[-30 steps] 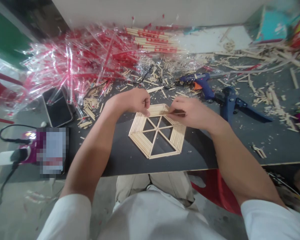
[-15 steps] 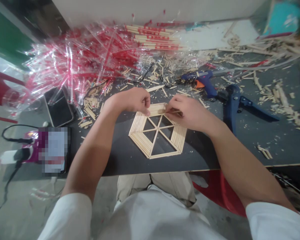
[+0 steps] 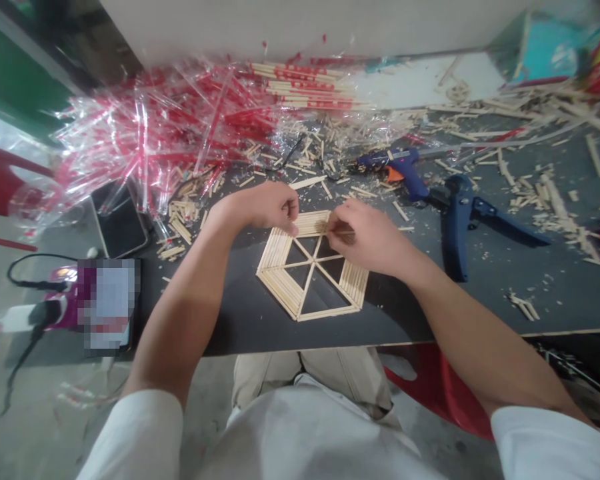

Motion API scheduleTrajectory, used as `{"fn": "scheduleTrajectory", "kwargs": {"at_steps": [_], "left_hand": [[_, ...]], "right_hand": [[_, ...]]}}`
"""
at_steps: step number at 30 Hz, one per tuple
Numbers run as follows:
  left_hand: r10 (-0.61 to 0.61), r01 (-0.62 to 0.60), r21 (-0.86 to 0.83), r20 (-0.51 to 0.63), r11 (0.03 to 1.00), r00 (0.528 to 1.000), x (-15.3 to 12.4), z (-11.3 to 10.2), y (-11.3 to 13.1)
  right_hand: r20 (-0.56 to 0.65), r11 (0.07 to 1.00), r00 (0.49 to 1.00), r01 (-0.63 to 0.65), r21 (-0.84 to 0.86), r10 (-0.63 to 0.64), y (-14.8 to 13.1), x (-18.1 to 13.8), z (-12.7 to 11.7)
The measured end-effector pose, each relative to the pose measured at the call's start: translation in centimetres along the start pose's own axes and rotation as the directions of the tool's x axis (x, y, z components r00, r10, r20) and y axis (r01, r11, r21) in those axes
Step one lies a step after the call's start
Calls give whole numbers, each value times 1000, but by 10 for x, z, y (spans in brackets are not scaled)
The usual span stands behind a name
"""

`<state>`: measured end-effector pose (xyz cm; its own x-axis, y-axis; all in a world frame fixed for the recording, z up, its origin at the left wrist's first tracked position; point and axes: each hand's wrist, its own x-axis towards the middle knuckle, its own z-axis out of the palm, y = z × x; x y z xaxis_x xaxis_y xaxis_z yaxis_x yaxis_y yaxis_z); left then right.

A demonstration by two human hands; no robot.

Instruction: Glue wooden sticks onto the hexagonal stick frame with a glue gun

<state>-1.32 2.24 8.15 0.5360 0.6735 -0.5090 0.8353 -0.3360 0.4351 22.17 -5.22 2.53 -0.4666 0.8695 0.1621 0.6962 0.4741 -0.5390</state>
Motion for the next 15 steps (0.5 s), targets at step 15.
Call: {"fn": "scheduleTrajectory", "kwargs": {"at_steps": [15], "left_hand": [[-22, 22, 0, 31, 1000, 999, 0, 0, 0]], "right_hand": [[-16, 999, 999, -52, -7, 52, -6, -1, 6]]}}
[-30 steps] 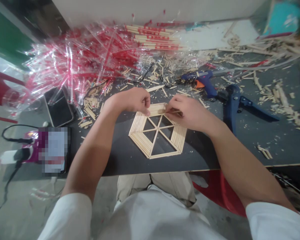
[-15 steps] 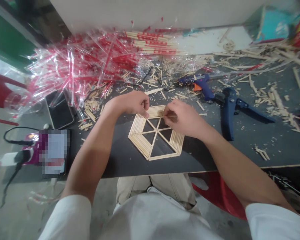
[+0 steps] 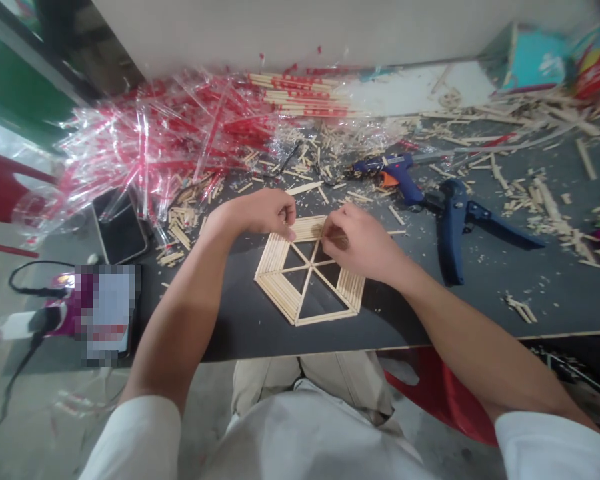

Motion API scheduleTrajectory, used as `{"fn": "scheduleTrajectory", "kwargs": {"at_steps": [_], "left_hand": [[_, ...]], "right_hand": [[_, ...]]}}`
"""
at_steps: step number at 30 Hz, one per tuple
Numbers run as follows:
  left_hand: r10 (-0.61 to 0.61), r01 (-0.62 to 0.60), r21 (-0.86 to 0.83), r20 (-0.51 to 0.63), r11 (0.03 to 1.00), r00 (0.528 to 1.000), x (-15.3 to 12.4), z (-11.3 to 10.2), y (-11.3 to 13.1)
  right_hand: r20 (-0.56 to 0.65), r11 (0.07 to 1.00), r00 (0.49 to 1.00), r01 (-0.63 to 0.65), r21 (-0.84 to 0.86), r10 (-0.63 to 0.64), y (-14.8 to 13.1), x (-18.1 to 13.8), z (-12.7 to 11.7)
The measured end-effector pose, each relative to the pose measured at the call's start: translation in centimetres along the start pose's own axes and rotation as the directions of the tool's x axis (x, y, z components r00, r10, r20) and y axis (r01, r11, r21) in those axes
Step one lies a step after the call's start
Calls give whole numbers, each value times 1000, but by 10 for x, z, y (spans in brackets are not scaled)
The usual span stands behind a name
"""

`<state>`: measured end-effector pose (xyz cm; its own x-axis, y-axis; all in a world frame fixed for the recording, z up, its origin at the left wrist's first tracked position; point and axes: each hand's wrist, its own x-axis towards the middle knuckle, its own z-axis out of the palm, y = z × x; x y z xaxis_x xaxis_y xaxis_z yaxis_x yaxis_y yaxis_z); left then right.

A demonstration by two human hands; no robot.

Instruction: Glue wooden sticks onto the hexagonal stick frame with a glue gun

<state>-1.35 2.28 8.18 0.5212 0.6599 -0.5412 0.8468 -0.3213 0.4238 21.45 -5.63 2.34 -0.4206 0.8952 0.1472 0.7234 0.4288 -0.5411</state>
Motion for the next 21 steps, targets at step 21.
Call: {"fn": "scheduleTrajectory", "kwargs": {"at_steps": [21], "left_hand": [[-12, 12, 20, 29, 1000, 1000, -1, -1, 3]], "right_hand": [[-58, 963, 998, -28, -269, 13, -11, -8, 17]]}}
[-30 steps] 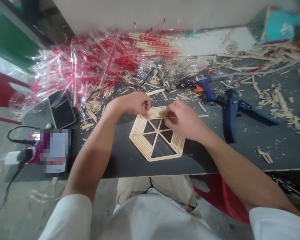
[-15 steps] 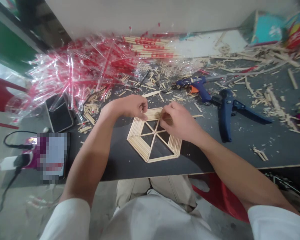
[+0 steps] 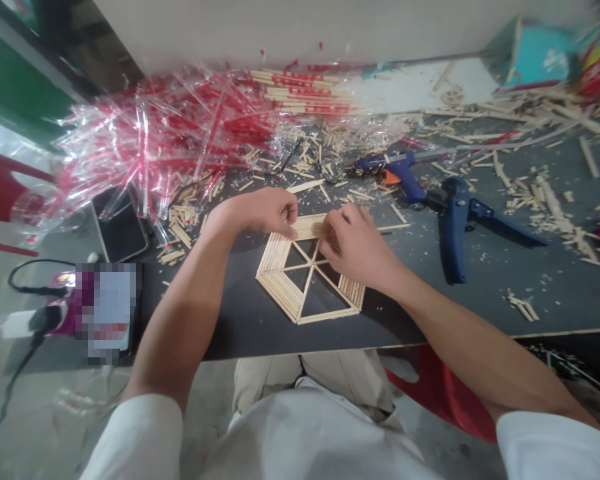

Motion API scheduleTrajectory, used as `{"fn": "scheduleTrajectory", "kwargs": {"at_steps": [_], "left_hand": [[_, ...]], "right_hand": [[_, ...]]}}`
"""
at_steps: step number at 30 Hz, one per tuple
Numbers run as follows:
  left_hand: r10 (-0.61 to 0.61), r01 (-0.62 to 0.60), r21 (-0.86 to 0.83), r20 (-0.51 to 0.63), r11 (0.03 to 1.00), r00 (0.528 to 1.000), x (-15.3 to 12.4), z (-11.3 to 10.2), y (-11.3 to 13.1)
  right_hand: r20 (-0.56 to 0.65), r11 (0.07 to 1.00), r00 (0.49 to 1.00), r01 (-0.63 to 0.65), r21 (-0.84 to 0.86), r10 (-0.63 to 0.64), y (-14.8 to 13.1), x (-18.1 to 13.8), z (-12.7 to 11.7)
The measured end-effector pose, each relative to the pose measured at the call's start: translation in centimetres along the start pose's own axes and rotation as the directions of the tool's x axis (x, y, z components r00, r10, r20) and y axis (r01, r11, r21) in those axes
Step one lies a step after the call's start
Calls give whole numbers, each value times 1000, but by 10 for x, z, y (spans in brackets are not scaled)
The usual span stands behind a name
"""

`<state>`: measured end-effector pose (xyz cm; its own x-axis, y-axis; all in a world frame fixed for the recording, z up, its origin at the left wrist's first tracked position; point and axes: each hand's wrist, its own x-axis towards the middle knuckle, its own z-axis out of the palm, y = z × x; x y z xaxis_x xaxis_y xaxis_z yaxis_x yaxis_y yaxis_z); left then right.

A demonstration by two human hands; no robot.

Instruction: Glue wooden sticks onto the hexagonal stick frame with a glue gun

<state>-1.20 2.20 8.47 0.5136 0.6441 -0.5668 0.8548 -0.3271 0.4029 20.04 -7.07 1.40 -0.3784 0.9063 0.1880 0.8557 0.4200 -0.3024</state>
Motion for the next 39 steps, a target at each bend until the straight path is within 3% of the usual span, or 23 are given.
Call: {"fn": "scheduleTrajectory", "kwargs": {"at_steps": [13, 27, 39], "left_hand": [[20, -20, 9, 12, 1000, 1000, 5, 0, -4], [39, -39, 43, -13, 998, 999, -1, -4, -7], [74, -72, 35, -46, 997, 996, 2, 0, -7]], "right_hand": [[-87, 994, 995, -36, 107, 46, 2, -6, 10], [-92, 993, 990, -109, -39, 105, -18, -8, 9], [-110, 991, 986, -129, -35, 125, -20, -16, 13]]}}
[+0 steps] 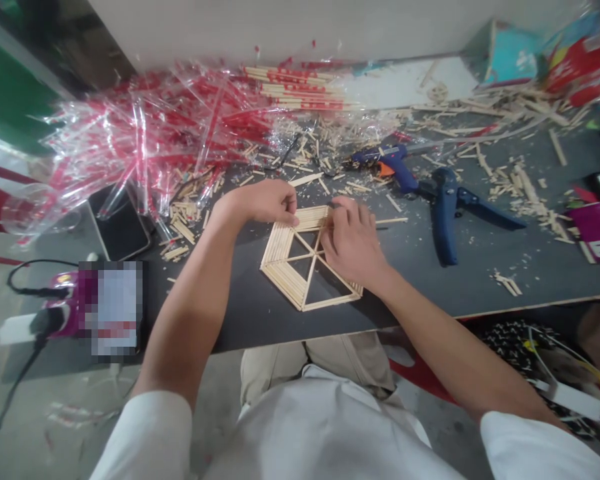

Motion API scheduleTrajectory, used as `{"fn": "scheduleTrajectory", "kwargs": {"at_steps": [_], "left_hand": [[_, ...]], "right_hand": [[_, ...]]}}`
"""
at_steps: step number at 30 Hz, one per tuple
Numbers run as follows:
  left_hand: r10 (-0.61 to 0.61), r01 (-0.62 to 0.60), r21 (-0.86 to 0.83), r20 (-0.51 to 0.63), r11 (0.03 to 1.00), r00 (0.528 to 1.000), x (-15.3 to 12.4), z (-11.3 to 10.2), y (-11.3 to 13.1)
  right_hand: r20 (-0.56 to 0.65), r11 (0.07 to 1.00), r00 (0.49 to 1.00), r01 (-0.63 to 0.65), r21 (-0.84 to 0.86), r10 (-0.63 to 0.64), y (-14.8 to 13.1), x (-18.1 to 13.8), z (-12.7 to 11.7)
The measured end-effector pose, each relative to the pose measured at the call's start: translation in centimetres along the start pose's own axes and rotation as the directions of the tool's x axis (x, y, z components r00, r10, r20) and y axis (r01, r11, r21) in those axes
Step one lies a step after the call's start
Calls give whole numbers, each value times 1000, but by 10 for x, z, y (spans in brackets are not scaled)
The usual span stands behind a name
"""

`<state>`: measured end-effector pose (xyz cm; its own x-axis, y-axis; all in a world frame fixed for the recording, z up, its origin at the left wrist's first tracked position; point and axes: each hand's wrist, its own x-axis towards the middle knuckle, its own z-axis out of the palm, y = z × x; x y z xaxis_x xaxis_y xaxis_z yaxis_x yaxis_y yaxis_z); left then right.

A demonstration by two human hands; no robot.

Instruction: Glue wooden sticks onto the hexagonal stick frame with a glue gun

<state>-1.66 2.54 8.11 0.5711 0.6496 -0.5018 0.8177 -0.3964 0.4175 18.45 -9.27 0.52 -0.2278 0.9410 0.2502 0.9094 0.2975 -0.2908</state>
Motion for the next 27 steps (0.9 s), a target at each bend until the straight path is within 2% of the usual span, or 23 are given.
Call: {"fn": "scheduleTrajectory", "kwargs": {"at_steps": [22, 27], "left_hand": [[-66, 66, 11, 5, 998, 998, 0, 1, 6], [-70, 70, 25, 6, 997, 997, 1, 2, 6]], "right_hand": [[-9, 1000, 1000, 22, 15, -22, 0, 2, 4], [22, 1000, 1000, 21, -3, -21, 0, 3, 4]]}}
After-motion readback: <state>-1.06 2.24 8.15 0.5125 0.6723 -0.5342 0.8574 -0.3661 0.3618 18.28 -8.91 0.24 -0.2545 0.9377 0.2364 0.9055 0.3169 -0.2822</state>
